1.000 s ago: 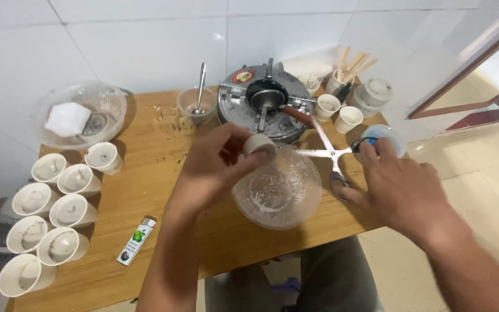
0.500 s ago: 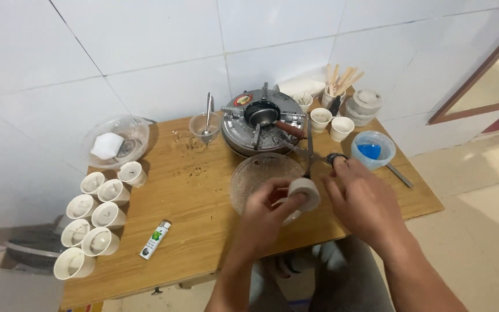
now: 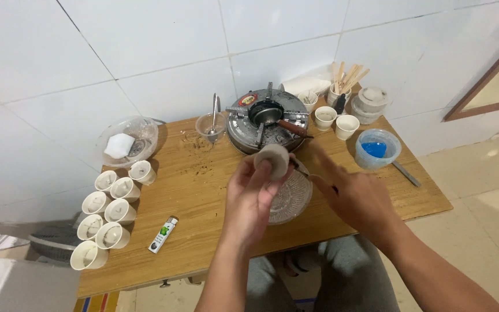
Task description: Trimming the edges of small white paper cups with scissors to prepare them for use as candle molds.
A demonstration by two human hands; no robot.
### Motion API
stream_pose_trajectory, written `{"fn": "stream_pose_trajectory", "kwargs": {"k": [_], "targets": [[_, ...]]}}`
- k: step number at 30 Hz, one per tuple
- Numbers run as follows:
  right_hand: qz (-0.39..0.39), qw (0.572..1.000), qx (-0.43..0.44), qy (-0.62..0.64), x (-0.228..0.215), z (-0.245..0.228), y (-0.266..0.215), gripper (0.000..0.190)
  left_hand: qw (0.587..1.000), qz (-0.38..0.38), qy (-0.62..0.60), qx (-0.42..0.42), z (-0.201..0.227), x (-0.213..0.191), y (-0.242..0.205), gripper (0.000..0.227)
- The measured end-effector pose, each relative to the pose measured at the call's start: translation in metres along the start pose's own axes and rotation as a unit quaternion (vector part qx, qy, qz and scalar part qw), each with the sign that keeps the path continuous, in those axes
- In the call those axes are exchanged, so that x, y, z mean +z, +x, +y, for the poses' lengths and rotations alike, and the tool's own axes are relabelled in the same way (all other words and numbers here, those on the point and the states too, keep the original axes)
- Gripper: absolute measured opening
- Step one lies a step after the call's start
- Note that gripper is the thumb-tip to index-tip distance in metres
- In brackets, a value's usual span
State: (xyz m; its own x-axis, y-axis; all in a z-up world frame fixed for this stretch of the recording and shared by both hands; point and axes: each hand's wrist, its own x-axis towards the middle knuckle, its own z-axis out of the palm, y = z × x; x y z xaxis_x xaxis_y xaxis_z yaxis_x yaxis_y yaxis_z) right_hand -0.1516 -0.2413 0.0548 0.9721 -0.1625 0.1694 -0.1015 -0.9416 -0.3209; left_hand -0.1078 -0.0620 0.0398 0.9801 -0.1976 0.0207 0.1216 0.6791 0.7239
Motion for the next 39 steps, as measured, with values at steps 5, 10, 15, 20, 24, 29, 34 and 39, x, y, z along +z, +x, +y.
{"fn": "stream_pose_trajectory", "kwargs": {"k": [5,10,15,20,24,29,34,39], "targets": [[0.048,0.995,-0.088,0.005,0.015,0.007,0.008,0.035,0.994,-0.020,0.106,0.003,0.015,0.028,0.009,0.044],[0.032,0.950,0.009,0.312,0.040,0.023,0.016,0.029,0.948,-0.135,0.282,0.063,0.021,0.052,0.029,0.041],[0.084,0.942,0.012,0.326,0.038,0.025,0.024,0.022,0.937,-0.138,0.311,0.077,0.029,0.089,0.009,0.043],[0.083,0.971,0.010,0.223,0.039,0.035,0.035,0.030,0.926,-0.171,0.327,0.085,0.018,0.090,0.016,0.046],[0.115,0.962,-0.063,0.241,0.032,0.030,0.044,0.035,0.931,-0.151,0.326,0.064,0.014,0.081,0.022,0.044],[0.109,0.948,-0.090,0.285,0.036,0.028,0.056,0.038,0.962,-0.112,0.245,0.049,0.018,0.052,0.025,0.035],[0.042,0.869,-0.128,0.476,0.013,0.019,0.066,0.042,0.986,-0.053,0.159,0.021,0.018,0.002,0.041,0.030],[0.043,0.870,-0.192,0.453,0.035,0.016,0.100,0.036,0.992,-0.077,0.098,-0.033,0.003,-0.027,0.078,0.031]]}}
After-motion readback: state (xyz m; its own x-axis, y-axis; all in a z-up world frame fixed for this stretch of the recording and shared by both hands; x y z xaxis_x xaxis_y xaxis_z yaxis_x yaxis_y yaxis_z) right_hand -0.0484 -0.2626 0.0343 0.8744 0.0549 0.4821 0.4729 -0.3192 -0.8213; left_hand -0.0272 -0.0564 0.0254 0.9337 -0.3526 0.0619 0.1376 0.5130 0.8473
